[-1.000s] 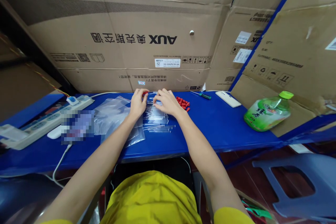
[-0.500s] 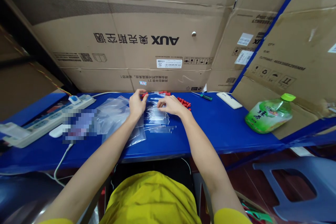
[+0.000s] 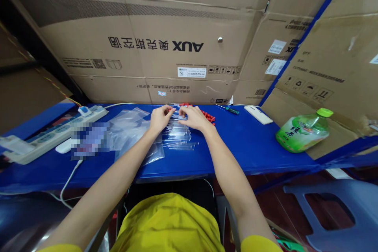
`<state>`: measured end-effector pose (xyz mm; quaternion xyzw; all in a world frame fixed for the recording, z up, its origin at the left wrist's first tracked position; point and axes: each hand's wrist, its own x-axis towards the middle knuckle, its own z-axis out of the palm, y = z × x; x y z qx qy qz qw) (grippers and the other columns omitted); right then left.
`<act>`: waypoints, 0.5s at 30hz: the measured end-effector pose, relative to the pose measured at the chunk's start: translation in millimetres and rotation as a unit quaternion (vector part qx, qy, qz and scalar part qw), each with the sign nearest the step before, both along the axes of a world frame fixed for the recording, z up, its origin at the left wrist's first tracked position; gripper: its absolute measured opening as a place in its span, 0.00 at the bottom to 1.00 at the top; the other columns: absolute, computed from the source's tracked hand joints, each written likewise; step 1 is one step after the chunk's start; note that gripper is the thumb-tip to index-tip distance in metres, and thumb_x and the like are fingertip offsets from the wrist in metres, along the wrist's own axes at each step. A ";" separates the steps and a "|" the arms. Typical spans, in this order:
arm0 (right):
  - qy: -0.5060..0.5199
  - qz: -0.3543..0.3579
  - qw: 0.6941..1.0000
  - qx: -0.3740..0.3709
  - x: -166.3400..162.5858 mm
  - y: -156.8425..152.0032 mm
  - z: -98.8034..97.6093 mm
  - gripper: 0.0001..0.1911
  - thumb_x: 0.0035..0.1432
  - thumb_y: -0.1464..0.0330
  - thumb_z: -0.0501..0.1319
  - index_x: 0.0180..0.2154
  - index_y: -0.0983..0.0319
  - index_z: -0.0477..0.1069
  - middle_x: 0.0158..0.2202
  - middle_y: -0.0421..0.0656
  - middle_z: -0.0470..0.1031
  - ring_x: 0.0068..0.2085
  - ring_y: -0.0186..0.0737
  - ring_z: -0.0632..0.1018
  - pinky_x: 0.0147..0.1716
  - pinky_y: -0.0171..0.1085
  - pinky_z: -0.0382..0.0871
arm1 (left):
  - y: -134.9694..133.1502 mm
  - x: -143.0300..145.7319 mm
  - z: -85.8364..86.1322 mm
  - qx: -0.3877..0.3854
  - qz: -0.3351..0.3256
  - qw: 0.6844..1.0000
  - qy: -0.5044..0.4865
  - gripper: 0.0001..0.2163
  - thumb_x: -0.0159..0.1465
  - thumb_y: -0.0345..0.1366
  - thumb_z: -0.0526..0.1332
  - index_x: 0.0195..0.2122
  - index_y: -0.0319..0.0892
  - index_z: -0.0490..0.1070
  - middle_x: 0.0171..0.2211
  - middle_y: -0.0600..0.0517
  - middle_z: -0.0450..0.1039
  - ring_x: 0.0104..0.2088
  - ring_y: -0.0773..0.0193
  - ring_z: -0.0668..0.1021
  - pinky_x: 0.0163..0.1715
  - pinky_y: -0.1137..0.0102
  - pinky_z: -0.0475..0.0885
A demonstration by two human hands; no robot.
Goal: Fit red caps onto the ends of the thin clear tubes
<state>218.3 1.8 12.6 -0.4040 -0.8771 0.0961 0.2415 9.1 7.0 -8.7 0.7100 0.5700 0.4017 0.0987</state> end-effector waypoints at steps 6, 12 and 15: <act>0.029 0.030 0.997 0.057 -1.3 1.3 -0.2 0.15 0.66 0.65 0.68 0.53 0.56 0.76 0.49 0.45 0.82 0.49 0.46 0.76 0.49 0.41 0.63 | -2.7 4.8 -4.0 -0.001 -0.055 0.997 0.059 0.20 0.73 0.52 0.59 0.33 0.46 0.82 0.28 0.49 0.81 0.29 0.59 0.78 0.31 0.67 0.61; 0.015 0.007 0.998 0.065 -7.4 0.9 0.5 0.08 0.65 0.69 0.64 0.45 0.58 0.78 0.46 0.45 0.82 0.48 0.47 0.76 0.49 0.41 0.65 | -8.8 8.4 -0.6 0.002 -0.094 0.993 0.075 0.28 0.76 0.57 0.52 0.30 0.45 0.81 0.27 0.48 0.81 0.29 0.58 0.78 0.32 0.67 0.63; 0.032 -0.003 0.998 0.059 -3.3 3.1 1.8 0.12 0.63 0.68 0.64 0.48 0.58 0.78 0.45 0.46 0.82 0.46 0.47 0.77 0.48 0.41 0.67 | -12.4 9.0 3.5 -0.002 -0.109 0.992 0.057 0.28 0.77 0.56 0.49 0.34 0.45 0.83 0.29 0.48 0.82 0.32 0.57 0.80 0.35 0.67 0.66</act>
